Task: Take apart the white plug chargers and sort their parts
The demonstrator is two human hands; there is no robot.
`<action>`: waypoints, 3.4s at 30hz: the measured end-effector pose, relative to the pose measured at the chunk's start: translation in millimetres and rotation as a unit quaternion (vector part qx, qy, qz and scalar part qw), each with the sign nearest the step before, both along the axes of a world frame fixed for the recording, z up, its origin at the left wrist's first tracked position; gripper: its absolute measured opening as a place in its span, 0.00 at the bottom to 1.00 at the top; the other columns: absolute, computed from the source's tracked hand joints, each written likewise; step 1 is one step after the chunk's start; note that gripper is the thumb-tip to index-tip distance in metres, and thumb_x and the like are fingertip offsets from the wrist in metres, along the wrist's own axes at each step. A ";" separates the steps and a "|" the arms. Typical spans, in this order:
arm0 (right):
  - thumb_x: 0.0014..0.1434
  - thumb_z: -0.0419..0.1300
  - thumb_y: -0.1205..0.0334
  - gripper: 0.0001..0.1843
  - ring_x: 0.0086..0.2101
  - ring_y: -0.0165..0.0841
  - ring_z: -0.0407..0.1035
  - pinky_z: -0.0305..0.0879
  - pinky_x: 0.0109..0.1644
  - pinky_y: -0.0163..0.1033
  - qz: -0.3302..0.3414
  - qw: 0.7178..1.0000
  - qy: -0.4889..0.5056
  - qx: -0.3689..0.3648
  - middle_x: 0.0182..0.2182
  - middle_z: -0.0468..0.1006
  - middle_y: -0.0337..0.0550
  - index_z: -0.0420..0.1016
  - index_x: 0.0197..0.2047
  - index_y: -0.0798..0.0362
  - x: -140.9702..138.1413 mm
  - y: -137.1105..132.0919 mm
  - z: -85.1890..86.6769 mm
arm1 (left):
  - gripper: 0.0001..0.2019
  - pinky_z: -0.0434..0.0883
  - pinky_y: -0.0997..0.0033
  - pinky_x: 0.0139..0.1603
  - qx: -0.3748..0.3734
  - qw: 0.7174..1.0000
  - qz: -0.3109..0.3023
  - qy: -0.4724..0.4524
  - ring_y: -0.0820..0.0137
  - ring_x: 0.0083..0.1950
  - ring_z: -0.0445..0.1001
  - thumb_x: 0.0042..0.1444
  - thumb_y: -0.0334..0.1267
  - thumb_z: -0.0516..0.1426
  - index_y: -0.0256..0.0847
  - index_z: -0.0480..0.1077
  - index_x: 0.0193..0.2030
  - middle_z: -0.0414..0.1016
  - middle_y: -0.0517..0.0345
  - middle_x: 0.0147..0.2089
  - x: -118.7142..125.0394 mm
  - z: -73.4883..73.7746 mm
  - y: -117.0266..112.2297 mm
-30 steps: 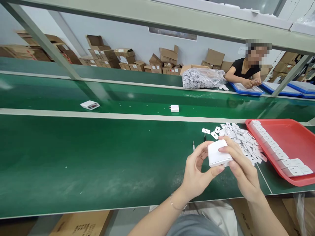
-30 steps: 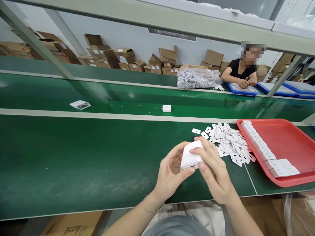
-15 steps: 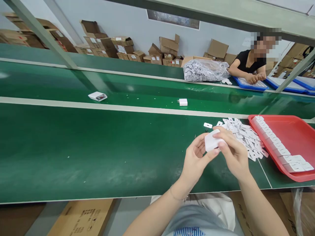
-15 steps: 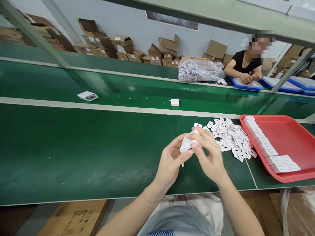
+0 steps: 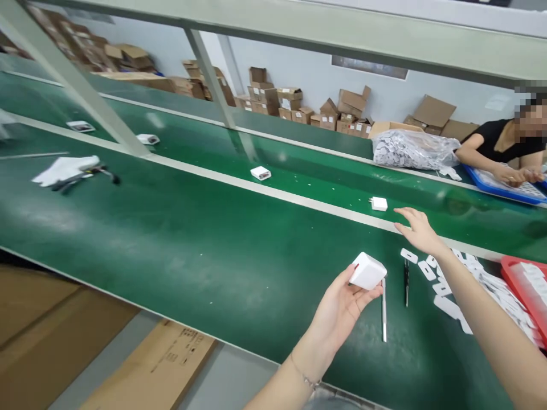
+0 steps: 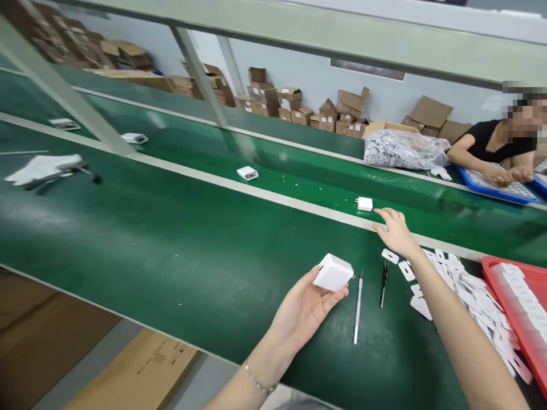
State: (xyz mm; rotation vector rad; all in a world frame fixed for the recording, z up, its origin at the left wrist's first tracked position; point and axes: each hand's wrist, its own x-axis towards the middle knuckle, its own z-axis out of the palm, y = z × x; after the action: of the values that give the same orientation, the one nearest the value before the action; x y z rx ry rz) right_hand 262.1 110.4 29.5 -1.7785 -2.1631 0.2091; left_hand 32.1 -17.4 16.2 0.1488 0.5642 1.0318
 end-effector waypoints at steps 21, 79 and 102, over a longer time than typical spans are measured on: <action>0.57 0.59 0.56 0.26 0.56 0.45 0.63 0.59 0.60 0.54 0.351 0.935 -0.043 -0.030 0.57 0.70 0.46 0.66 0.59 0.47 -73.6 56.1 -23.6 | 0.20 0.71 0.72 0.29 0.141 0.986 0.059 0.058 0.69 0.31 0.71 0.54 0.44 0.60 0.29 0.72 0.46 0.73 0.45 0.38 -47.9 2.6 1.5; 0.66 0.46 0.64 0.14 0.42 0.39 0.68 0.68 0.46 0.46 0.045 0.997 -0.047 0.045 0.42 0.75 0.47 0.72 0.43 0.53 -1.7 -200.8 -53.6 | 0.23 0.76 0.78 0.37 0.431 0.842 0.063 0.319 0.63 0.45 0.77 0.39 0.49 0.68 0.46 0.77 0.44 0.78 0.50 0.46 -1.1 29.8 -62.3; 0.66 0.47 0.61 0.13 0.43 0.40 0.69 0.68 0.45 0.48 0.057 0.997 -0.056 0.015 0.43 0.75 0.46 0.72 0.44 0.50 1.2 -203.1 -60.7 | 0.25 0.78 0.71 0.34 0.304 0.919 0.017 0.250 0.65 0.33 0.78 0.41 0.51 0.68 0.36 0.76 0.42 0.79 0.47 0.38 -9.7 21.3 -45.1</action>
State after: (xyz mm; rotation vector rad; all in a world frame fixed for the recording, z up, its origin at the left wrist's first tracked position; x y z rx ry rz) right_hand 263.2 -92.7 -31.2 -1.6889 -2.3355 0.1052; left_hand 22.4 -62.6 37.5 0.9797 0.6892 1.1841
